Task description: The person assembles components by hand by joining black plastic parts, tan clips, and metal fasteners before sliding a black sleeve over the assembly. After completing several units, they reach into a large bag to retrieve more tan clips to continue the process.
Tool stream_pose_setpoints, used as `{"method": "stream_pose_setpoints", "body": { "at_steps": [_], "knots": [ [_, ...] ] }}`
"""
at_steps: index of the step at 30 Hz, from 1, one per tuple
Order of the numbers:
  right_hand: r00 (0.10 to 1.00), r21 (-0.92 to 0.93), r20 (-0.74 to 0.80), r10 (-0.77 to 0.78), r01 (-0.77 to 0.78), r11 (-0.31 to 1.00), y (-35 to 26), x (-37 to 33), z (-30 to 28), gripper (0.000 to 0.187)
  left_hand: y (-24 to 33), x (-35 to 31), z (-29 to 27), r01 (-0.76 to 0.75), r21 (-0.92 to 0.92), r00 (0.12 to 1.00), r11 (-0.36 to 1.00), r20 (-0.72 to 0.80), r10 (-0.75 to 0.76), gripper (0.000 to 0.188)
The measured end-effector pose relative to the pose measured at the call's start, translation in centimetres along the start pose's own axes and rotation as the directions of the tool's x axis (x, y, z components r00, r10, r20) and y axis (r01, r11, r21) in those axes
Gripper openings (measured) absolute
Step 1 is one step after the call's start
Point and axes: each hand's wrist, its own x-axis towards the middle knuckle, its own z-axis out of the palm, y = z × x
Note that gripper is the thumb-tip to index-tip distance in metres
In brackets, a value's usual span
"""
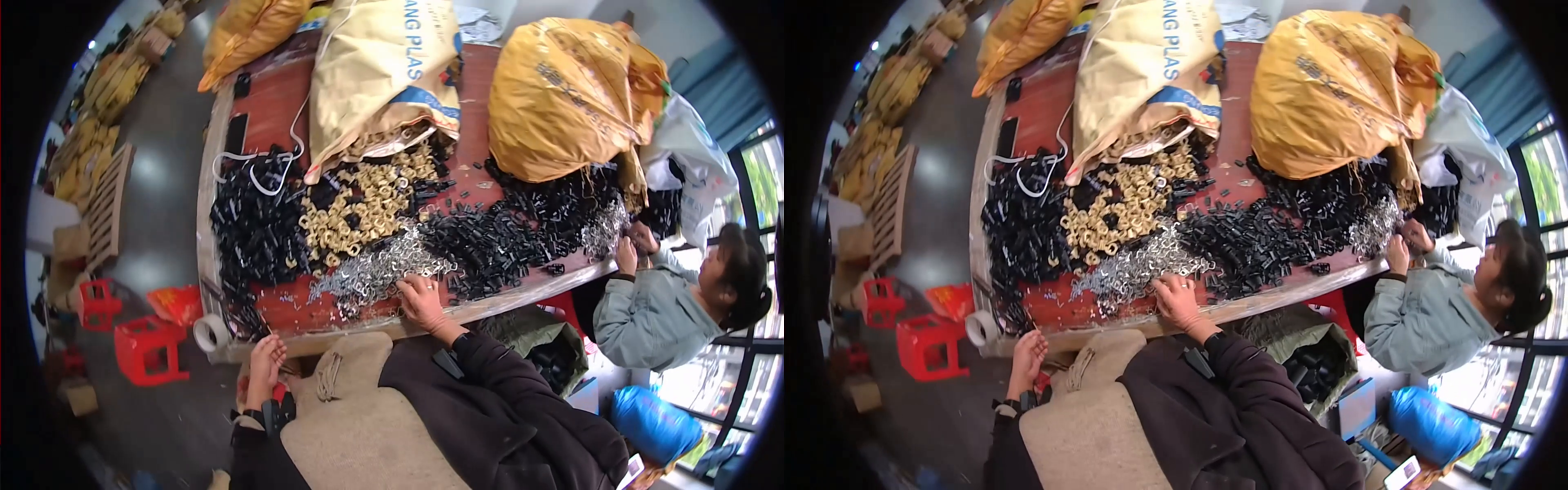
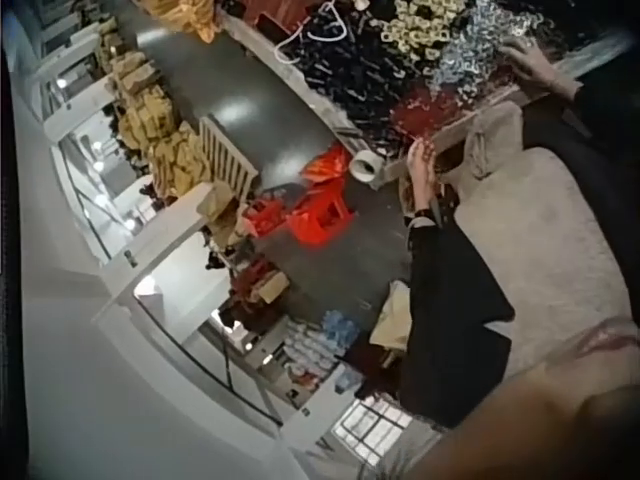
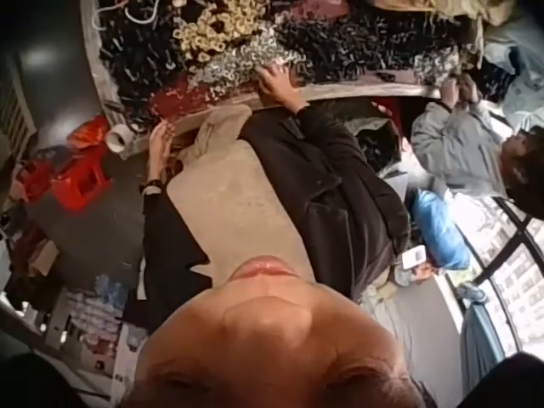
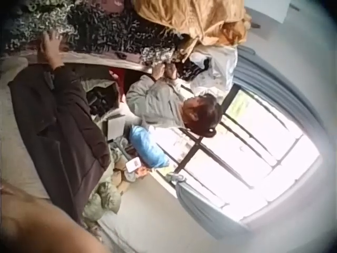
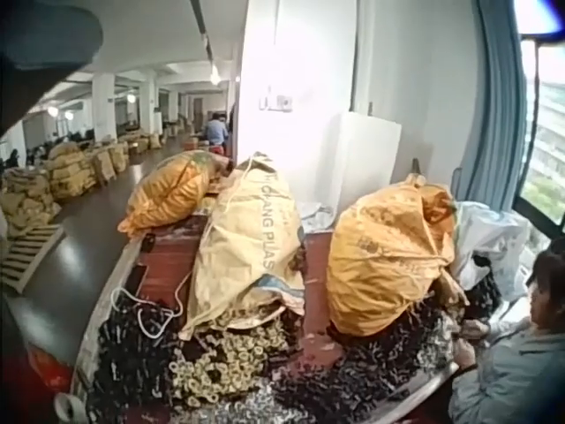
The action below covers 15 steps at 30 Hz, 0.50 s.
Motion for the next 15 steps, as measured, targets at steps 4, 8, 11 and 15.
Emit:
{"method": "stream_pose_setpoints", "body": {
  "at_steps": [4,8,11,15],
  "knots": [
    [0.998,-0.052,0.024,-0.059,0.06,0.997,-0.4,0.5,0.4,0.038,-0.7,0.1,-1.0,0.004,-0.02,1.0,1.0,0.029,-0.004,0.016],
    [0.992,-0.109,0.037,-0.12,0.124,0.986,-2.0,0.8,1.3,0.038,-1.6,0.2,-4.0,0.003,-0.052,0.998,0.999,0.067,0.0,0.018],
    [0.98,-0.123,0.049,-0.193,0.198,0.973,-3.8,1.2,2.1,0.037,-2.4,-0.1,-6.3,0.01,-0.102,0.997,0.995,0.081,-0.002,0.02],
    [0.969,-0.11,0.12,-0.214,0.227,0.968,-6.8,1.3,3.5,0.037,-2.2,-0.8,-9.1,0.006,-0.097,0.985,0.995,0.171,0.011,0.022]
  ]
}}
